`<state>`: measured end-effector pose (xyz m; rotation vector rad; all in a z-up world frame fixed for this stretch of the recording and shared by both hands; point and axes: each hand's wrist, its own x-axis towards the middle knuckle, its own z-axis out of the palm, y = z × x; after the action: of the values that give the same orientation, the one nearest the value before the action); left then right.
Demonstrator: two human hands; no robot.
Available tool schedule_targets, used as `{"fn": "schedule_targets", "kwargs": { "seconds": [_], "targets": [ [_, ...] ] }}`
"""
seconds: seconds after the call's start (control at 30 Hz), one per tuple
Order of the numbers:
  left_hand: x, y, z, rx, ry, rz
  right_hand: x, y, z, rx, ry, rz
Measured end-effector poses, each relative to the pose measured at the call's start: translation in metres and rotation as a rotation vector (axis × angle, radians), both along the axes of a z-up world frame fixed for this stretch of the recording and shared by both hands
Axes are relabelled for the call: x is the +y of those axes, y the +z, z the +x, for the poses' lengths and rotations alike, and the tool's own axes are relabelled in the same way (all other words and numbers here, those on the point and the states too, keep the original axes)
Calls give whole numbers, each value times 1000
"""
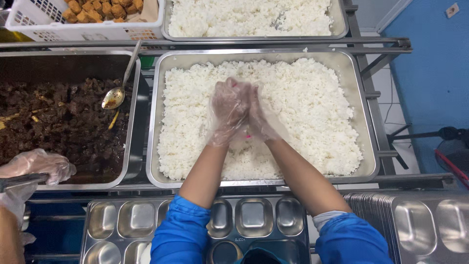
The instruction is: The person uses a pink plastic scoop to portion white rice from a large metal tray into the compartments of stainless steel divided trays. The person wears clear disposable gloves and repeatedly scoops rice, places it into the tray sections, and moves the filled trays aside.
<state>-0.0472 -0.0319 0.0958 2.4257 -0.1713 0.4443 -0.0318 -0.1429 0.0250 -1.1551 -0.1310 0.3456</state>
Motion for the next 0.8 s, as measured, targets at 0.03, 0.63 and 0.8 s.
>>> {"fn": "schedule_targets", "kwargs": {
  "seconds": [0.03,0.63,0.8],
  "targets": [
    [1,-4,1,-81,27,-1,0,-4,-1,-21,24,-8],
    [21,-47,9,55,-148,-696,-17,62,-44,144,180,3],
    [7,-61,-24,180,-368,-1082,-12,89,-97,58,-6,-147]
  ]
}}
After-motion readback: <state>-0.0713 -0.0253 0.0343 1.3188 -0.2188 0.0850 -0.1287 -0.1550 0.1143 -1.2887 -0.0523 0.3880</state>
